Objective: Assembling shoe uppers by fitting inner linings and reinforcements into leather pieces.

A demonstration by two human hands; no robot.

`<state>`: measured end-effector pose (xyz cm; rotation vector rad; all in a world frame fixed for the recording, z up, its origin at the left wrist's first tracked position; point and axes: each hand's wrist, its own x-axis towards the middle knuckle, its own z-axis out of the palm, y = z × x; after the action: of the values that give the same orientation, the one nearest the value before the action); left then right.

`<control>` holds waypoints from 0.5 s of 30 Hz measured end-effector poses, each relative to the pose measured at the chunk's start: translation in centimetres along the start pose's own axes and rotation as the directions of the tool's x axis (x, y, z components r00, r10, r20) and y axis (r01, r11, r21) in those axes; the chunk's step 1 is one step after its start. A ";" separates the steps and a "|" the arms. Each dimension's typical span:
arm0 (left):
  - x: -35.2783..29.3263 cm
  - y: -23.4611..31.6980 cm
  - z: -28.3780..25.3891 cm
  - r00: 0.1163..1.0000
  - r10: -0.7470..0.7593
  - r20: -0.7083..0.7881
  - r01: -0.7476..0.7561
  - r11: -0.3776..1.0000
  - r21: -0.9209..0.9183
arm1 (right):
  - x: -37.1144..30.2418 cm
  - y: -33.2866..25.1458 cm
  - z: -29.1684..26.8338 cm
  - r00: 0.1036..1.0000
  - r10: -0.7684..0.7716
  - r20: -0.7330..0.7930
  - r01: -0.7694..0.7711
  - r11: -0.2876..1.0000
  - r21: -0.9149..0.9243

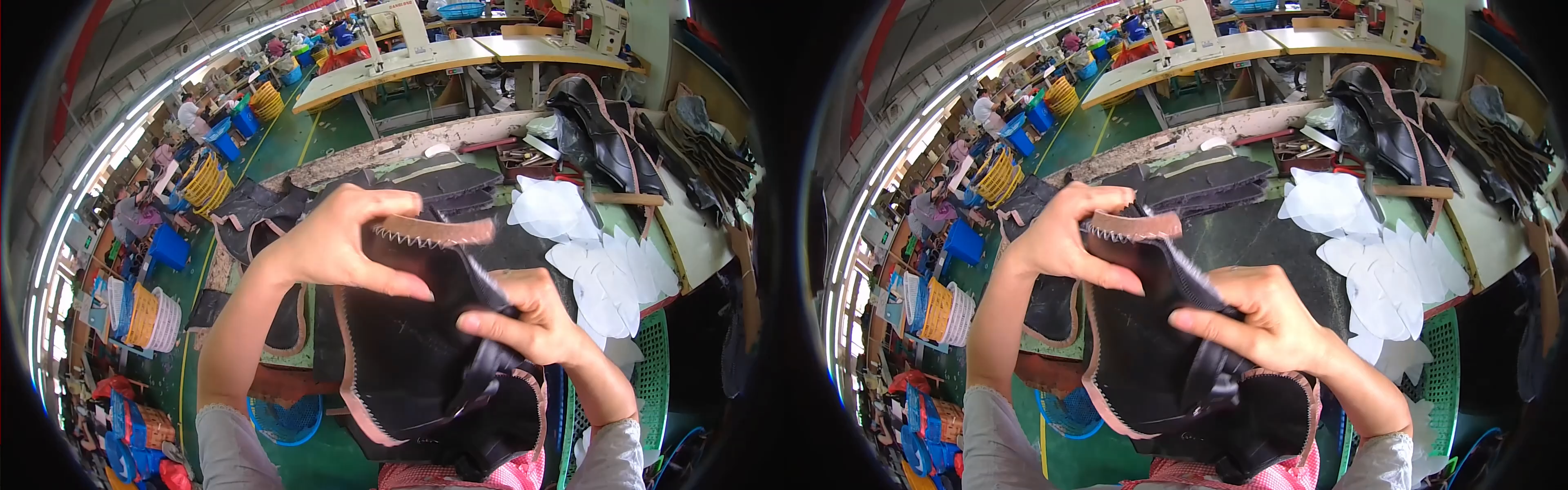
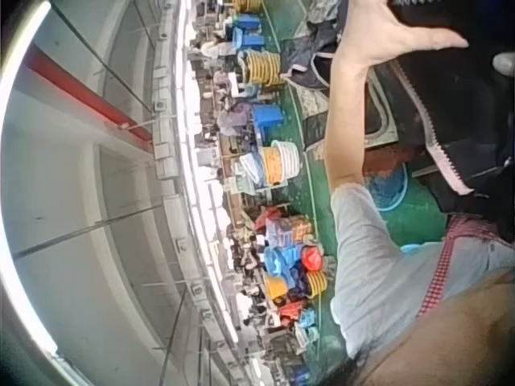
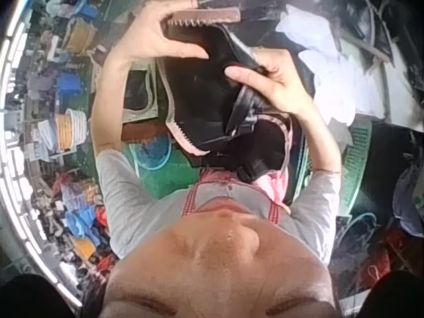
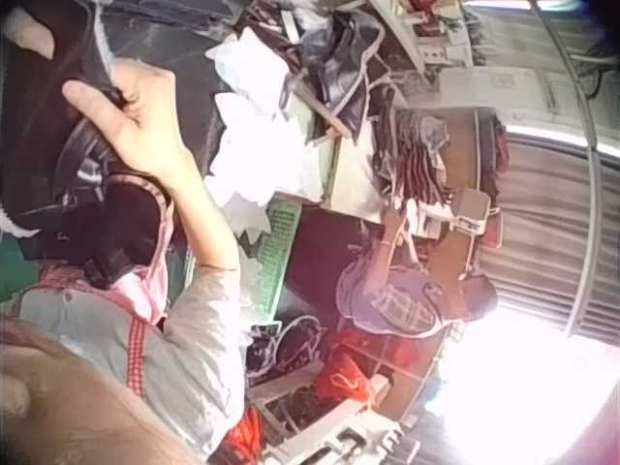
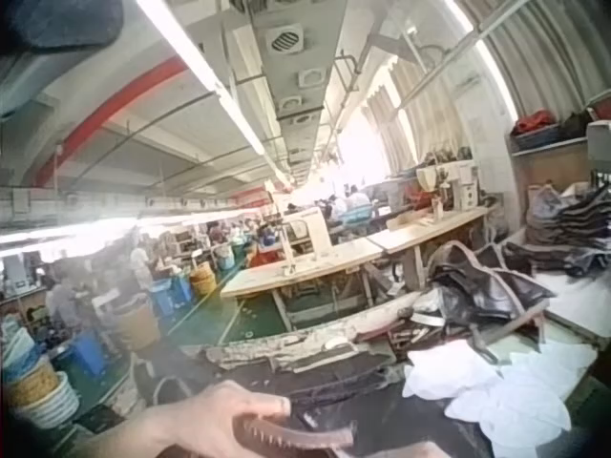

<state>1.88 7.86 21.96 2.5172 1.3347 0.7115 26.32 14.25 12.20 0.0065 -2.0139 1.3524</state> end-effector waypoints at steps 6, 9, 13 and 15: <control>-1.3 1.9 0.1 0.976 -0.201 -0.086 0.181 0.963 -0.200 | -0.7 -0.2 -1.2 0.993 0.106 -0.060 -0.112 0.988 -0.105; -1.7 1.9 0.7 0.990 -0.086 -0.116 0.059 0.975 -0.217 | 0.3 -0.9 -1.3 0.999 -0.051 -0.009 0.049 0.980 -0.194; -1.8 1.7 1.0 0.982 -0.021 -0.186 -0.038 0.950 -0.310 | 0.3 -1.8 -1.5 1.000 -0.019 0.003 0.019 0.990 -0.138; -2.4 0.6 0.6 0.986 -0.007 -0.168 -0.053 0.937 -0.346 | -0.1 -1.6 -1.6 0.998 0.031 -0.048 -0.035 0.994 -0.106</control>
<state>1.44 5.59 20.88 2.2317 1.1091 1.0811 27.84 14.74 13.76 -0.1062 -2.0532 1.2519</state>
